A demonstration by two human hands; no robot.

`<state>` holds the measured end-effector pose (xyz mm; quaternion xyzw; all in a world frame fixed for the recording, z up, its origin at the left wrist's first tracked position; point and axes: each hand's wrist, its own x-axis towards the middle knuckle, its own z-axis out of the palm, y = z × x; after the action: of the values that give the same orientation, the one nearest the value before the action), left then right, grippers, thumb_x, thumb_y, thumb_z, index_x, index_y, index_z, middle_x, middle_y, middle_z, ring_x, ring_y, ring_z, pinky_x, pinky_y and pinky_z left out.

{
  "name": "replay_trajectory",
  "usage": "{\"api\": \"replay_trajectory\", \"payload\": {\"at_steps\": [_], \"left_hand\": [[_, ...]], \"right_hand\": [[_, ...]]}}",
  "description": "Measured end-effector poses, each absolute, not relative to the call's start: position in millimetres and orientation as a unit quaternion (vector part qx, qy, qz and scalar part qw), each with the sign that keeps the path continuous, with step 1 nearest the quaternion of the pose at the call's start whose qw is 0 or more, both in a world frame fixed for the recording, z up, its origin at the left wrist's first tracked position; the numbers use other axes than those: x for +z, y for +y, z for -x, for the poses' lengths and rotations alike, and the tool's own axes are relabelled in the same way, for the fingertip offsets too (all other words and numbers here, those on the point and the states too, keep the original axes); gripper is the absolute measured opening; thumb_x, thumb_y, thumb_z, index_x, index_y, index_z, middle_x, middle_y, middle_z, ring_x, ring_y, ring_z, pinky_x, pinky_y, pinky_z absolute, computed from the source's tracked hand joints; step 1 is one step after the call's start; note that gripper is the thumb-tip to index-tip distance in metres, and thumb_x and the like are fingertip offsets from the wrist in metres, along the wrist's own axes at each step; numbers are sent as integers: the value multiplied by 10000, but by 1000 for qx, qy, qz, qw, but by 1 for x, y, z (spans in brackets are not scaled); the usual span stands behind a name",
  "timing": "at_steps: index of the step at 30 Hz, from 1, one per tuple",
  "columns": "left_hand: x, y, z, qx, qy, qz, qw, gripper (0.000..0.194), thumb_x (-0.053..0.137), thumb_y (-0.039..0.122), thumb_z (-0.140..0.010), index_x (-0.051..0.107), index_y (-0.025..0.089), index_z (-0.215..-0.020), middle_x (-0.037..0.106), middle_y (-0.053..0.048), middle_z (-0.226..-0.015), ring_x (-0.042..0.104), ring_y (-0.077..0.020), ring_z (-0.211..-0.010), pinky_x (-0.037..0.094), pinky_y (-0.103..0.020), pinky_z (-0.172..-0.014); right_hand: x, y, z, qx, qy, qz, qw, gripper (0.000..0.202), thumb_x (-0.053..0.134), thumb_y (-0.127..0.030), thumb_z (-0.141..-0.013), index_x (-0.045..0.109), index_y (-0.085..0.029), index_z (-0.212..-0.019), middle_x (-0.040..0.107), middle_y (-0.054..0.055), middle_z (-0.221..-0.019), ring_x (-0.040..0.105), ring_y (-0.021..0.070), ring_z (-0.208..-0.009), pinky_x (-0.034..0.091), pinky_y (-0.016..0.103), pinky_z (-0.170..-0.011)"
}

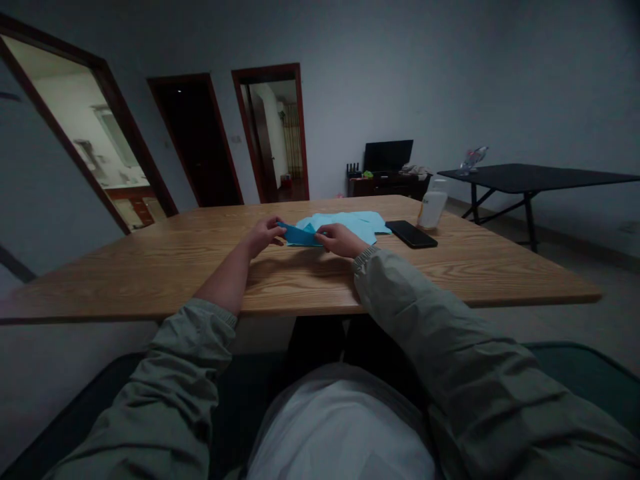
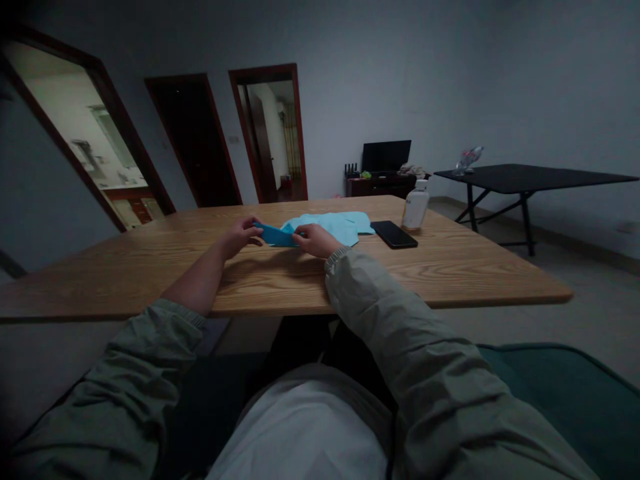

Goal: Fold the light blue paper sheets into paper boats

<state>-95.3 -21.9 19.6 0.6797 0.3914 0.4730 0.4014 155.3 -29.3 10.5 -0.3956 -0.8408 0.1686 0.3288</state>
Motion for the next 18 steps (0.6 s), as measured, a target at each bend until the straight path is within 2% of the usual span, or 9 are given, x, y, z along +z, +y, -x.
{"api": "replay_trajectory", "payload": {"at_steps": [4, 9, 18], "left_hand": [[18, -22, 96, 446, 396, -693, 404, 258, 707, 273, -650, 549, 159, -819, 584, -7, -757, 615, -149, -713, 530, -258, -569], [15, -19, 98, 432, 405, -699, 401, 258, 721, 267, -636, 573, 155, -815, 612, -25, -796, 616, -154, -730, 534, -273, -585], [11, -15, 100, 389, 414, -725, 390, 235, 718, 237, -639, 611, 150, -829, 633, -38, -792, 638, -165, -743, 531, -272, -601]], "right_hand": [[9, -29, -155, 281, -820, 414, 279, 249, 559, -366, -867, 638, -154, -762, 584, -21, -501, 451, 84, -431, 317, 205, -464], [7, -27, -155, 361, -792, 421, 254, 259, 553, -389, -886, 595, -172, -751, 574, -27, -483, 418, 77, -353, 277, 203, -380], [4, -24, -154, 377, -780, 437, 241, 299, 569, -403, -891, 572, -174, -699, 543, -34, -480, 434, 75, -371, 314, 200, -382]]}}
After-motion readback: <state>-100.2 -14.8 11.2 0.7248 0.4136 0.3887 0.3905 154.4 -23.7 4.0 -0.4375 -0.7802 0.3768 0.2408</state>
